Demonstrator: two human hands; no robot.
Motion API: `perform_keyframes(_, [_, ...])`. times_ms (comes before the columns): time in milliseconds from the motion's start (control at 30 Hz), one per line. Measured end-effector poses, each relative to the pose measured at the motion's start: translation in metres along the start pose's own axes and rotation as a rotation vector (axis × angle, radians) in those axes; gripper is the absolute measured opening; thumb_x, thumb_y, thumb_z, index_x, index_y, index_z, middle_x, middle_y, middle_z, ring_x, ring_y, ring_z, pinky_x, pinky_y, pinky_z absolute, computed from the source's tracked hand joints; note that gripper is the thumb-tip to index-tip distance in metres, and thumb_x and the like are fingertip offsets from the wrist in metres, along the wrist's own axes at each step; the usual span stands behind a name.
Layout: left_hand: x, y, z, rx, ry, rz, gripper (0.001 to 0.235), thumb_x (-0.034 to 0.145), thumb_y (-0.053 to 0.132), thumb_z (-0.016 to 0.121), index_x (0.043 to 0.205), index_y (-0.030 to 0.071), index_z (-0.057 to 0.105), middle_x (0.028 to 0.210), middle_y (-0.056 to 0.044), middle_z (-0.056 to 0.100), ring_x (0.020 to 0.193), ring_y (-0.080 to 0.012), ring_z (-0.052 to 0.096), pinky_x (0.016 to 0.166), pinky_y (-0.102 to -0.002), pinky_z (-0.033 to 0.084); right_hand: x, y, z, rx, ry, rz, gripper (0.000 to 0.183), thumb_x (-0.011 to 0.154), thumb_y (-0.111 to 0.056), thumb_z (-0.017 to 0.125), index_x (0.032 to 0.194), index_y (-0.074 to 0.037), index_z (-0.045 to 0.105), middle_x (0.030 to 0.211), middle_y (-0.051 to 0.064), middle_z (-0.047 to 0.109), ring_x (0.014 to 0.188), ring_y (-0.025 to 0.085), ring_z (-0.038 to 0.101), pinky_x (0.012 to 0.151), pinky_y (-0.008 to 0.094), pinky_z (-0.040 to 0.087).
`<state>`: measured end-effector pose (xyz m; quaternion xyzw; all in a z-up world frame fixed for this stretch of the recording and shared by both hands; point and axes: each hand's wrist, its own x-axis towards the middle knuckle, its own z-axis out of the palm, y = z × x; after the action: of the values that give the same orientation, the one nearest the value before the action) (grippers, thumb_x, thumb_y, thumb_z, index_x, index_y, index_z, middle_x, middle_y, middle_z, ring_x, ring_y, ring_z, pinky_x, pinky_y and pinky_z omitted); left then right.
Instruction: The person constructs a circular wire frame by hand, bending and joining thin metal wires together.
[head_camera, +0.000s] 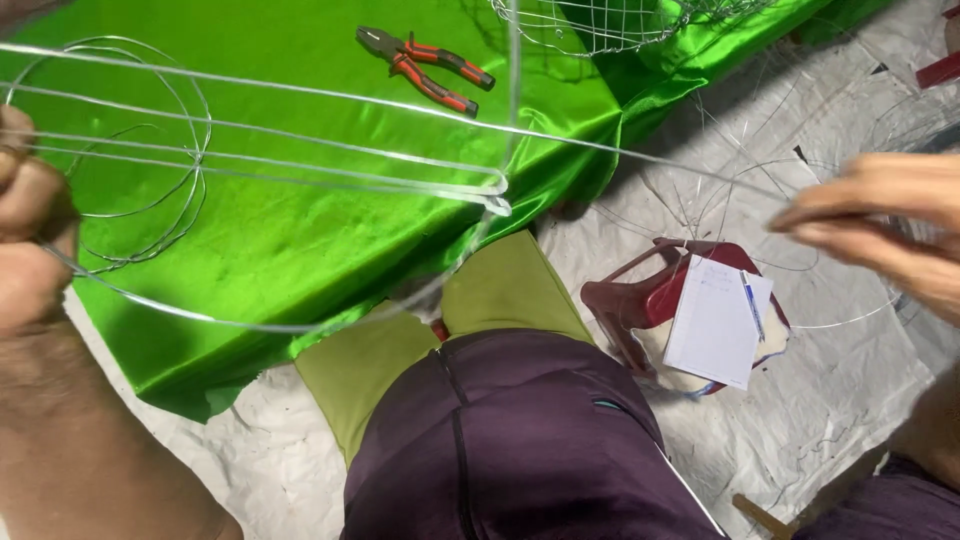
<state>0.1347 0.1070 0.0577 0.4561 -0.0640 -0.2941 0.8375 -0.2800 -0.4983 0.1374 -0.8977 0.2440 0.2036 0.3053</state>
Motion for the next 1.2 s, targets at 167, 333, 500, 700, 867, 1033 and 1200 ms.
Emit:
perform_keyframes(167, [-0.013,-0.048,0.159,0.375,0.348,0.073,0.013,0.104,0.013,0.079,0.093,0.016,0.072,0.079,0.006,0.067,0.049,0.0038,0.047,0.04,-0.011,0.036,0.063,0.0,0.075,-0.462,-0.002,-0.088,0.046,0.089,-0.061,0.054,0.099,-0.022,0.077,0.112,-0.002,0.068,0.11,0.019,0.055,0.098,0.046,0.047])
perform_keyframes(333, [0.005,-0.119,0.16,0.372,0.337,-0.05,0.008,0.1,0.011,0.075,0.095,0.007,0.07,0.078,-0.001,0.066,0.044,0.0024,0.041,0.036,-0.013,0.033,0.084,0.066,0.151,-0.29,0.077,-0.134,0.051,0.092,-0.061,0.061,0.091,-0.013,0.08,0.112,0.007,0.077,0.115,0.029,0.065,0.101,0.043,0.048])
perform_keyframes(500, [0.019,-0.152,0.151,0.365,0.285,-0.04,0.011,0.1,0.013,0.076,0.1,0.002,0.071,0.073,-0.004,0.063,0.038,0.0044,0.039,0.034,-0.013,0.033,0.065,0.088,0.266,0.074,-0.061,0.158,0.047,0.084,-0.063,0.073,0.075,-0.017,0.081,0.094,0.009,0.08,0.099,0.034,0.073,0.085,0.048,0.052])
perform_keyframes(700, [0.02,-0.148,0.13,0.401,0.276,-0.031,0.012,0.099,0.013,0.077,0.1,0.003,0.071,0.075,-0.003,0.062,0.039,0.0057,0.037,0.034,-0.012,0.031,0.027,0.083,0.321,0.49,-0.274,0.022,0.042,0.097,-0.041,0.068,0.065,-0.014,0.075,0.07,-0.002,0.068,0.071,0.013,0.065,0.071,0.032,0.054])
perform_keyframes(867, [0.005,-0.139,0.132,0.412,0.259,-0.063,0.012,0.097,0.009,0.078,0.099,0.0,0.071,0.069,-0.003,0.057,0.04,0.0044,0.037,0.035,-0.013,0.032,0.06,0.074,0.243,0.182,-0.264,-0.051,0.023,0.084,-0.04,0.082,0.092,-0.019,0.086,0.085,0.005,0.069,0.078,0.023,0.067,0.073,0.041,0.053])
perform_keyframes(1033, [-0.012,-0.085,0.119,0.498,0.401,-0.108,0.009,0.101,0.011,0.076,0.094,0.012,0.071,0.081,0.004,0.068,0.052,0.0009,0.048,0.042,-0.012,0.038,0.063,0.039,0.218,0.094,-0.21,-0.246,0.037,0.09,-0.05,0.066,0.075,-0.017,0.073,0.083,-0.004,0.06,0.084,0.015,0.054,0.083,0.033,0.042])
perform_keyframes(1200, [-0.034,-0.044,0.084,0.31,0.564,0.041,0.012,0.101,0.011,0.077,0.092,0.011,0.069,0.079,0.001,0.067,0.047,0.0013,0.043,0.038,-0.013,0.03,0.029,-0.035,0.167,0.267,-0.206,-0.381,0.032,0.096,-0.028,0.066,0.072,-0.007,0.071,0.067,-0.001,0.061,0.06,0.011,0.053,0.062,0.028,0.041])
